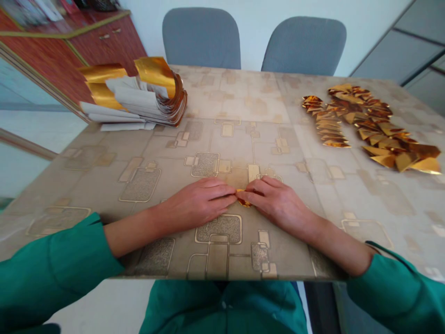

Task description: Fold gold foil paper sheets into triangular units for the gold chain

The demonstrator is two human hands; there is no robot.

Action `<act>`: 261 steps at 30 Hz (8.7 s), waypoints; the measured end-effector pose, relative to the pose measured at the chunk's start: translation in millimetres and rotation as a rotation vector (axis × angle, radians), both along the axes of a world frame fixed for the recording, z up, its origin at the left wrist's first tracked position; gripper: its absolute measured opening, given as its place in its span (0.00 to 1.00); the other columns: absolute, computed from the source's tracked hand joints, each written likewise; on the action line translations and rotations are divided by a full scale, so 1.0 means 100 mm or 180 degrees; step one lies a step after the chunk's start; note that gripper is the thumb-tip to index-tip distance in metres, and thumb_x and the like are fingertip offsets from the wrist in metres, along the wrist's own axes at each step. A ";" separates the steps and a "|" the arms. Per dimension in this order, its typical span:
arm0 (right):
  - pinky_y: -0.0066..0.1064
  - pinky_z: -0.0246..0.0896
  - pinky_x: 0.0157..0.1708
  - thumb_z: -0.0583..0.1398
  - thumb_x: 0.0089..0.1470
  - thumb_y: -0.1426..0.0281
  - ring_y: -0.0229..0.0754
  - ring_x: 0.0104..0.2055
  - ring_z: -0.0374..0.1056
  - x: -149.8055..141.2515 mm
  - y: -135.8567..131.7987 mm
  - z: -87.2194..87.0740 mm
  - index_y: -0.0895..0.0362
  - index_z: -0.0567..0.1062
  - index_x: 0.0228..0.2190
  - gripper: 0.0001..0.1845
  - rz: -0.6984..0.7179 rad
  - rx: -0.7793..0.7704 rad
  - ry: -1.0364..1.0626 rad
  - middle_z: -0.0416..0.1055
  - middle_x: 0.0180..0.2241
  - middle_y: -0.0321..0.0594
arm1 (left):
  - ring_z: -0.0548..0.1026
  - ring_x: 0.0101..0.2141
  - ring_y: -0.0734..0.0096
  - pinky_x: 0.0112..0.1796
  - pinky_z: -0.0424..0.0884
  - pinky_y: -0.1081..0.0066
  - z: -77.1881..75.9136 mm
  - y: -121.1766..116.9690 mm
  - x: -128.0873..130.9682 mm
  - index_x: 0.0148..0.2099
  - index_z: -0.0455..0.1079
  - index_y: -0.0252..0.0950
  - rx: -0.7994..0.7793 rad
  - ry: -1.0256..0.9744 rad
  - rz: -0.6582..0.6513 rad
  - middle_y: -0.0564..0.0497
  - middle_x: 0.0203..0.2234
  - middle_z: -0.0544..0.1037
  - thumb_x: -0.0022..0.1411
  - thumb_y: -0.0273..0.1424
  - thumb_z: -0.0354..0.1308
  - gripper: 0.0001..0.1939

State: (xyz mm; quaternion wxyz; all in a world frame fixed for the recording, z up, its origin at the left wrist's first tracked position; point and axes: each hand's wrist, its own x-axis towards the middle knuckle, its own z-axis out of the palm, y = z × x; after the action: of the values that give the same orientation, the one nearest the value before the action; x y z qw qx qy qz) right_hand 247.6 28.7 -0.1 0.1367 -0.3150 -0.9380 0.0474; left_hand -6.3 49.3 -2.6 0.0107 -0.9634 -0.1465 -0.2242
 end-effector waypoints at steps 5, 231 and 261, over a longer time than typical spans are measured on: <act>0.35 0.64 0.43 0.55 0.66 0.73 0.44 0.43 0.65 0.01 -0.01 0.01 0.57 0.74 0.52 0.16 0.0040 0.0098 -0.0088 0.73 0.41 0.44 | 0.77 0.45 0.63 0.50 0.76 0.61 -0.04 -0.04 -0.01 0.49 0.74 0.30 0.0125 -0.0124 0.0046 0.43 0.45 0.80 0.71 0.23 0.50 0.12; 0.28 0.52 0.26 0.53 0.55 0.75 0.38 0.25 0.65 -0.15 0.05 -0.08 0.54 0.66 0.34 0.05 -0.1606 0.0104 0.1164 0.70 0.26 0.37 | 0.71 0.23 0.79 0.25 0.66 0.78 -0.09 0.06 0.63 0.35 0.67 0.35 -0.2376 -0.1819 0.1754 0.57 0.26 0.73 0.55 0.17 0.55 0.09; 0.33 0.50 0.29 0.59 0.50 0.70 0.42 0.27 0.62 1.90 0.57 0.01 0.59 0.79 0.33 0.10 -0.3878 0.0523 0.0860 0.71 0.26 0.43 | 0.70 0.19 0.79 0.22 0.64 0.78 -0.09 0.06 0.54 0.46 0.70 0.35 -0.2818 -0.1777 0.1740 0.57 0.21 0.73 0.58 0.24 0.53 0.13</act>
State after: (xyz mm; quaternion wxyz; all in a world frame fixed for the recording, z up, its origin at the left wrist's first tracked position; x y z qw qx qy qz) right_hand 437.9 85.8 0.6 0.2802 -0.7726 -0.5652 -0.0719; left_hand 48.0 55.5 -11.6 -0.3739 -0.7081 -0.4664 -0.3759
